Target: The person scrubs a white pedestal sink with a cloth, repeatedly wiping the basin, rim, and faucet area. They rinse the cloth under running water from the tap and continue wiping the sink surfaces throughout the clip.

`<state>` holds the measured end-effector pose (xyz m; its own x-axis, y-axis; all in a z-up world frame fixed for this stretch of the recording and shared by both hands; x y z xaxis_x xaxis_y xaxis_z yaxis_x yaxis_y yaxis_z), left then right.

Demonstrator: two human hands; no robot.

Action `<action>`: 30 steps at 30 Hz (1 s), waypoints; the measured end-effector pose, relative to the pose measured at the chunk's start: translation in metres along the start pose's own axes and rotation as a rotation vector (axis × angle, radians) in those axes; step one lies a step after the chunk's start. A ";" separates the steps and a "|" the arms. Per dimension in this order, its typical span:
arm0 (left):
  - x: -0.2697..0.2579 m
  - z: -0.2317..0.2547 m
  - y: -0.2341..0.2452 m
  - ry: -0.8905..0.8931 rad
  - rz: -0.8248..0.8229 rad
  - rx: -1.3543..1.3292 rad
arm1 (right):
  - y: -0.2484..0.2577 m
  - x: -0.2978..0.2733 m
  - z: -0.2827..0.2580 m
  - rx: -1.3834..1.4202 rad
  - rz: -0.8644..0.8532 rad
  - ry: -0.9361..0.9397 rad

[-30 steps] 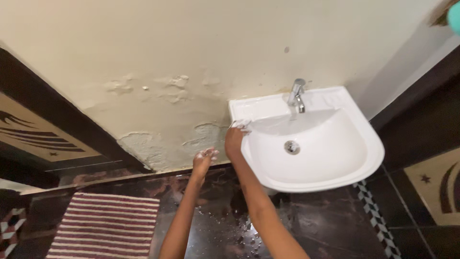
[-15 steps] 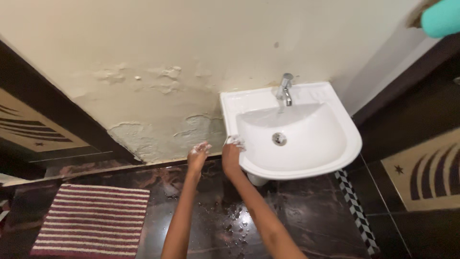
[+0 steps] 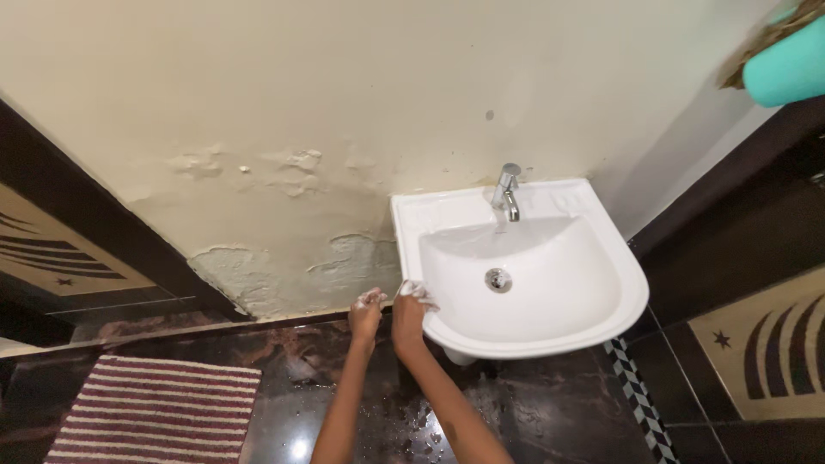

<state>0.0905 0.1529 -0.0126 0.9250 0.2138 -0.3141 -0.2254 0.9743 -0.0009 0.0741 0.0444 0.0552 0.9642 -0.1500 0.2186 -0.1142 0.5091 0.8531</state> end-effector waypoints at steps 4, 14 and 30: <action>0.023 -0.013 0.010 -0.009 -0.035 -0.042 | -0.015 0.051 -0.019 0.033 0.008 -0.143; 0.070 -0.017 0.064 -0.031 -0.007 -0.066 | -0.015 0.150 -0.038 0.000 0.052 -0.317; -0.007 0.014 0.018 -0.062 -0.055 -0.023 | -0.017 -0.030 0.011 0.049 0.014 0.056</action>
<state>0.0840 0.1703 0.0033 0.9534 0.1643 -0.2531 -0.1797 0.9829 -0.0388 0.0441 0.0307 0.0390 0.9741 -0.0947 0.2054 -0.1384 0.4689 0.8724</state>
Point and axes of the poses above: each hand's wrist, its own x-axis towards the middle knuckle, its own y-axis out of the back of the hand, z = x × y, the point moved 5 cm from there along x, towards the middle knuckle, and after that the axes turned 4 degrees about -x, right-handed, at the moved point
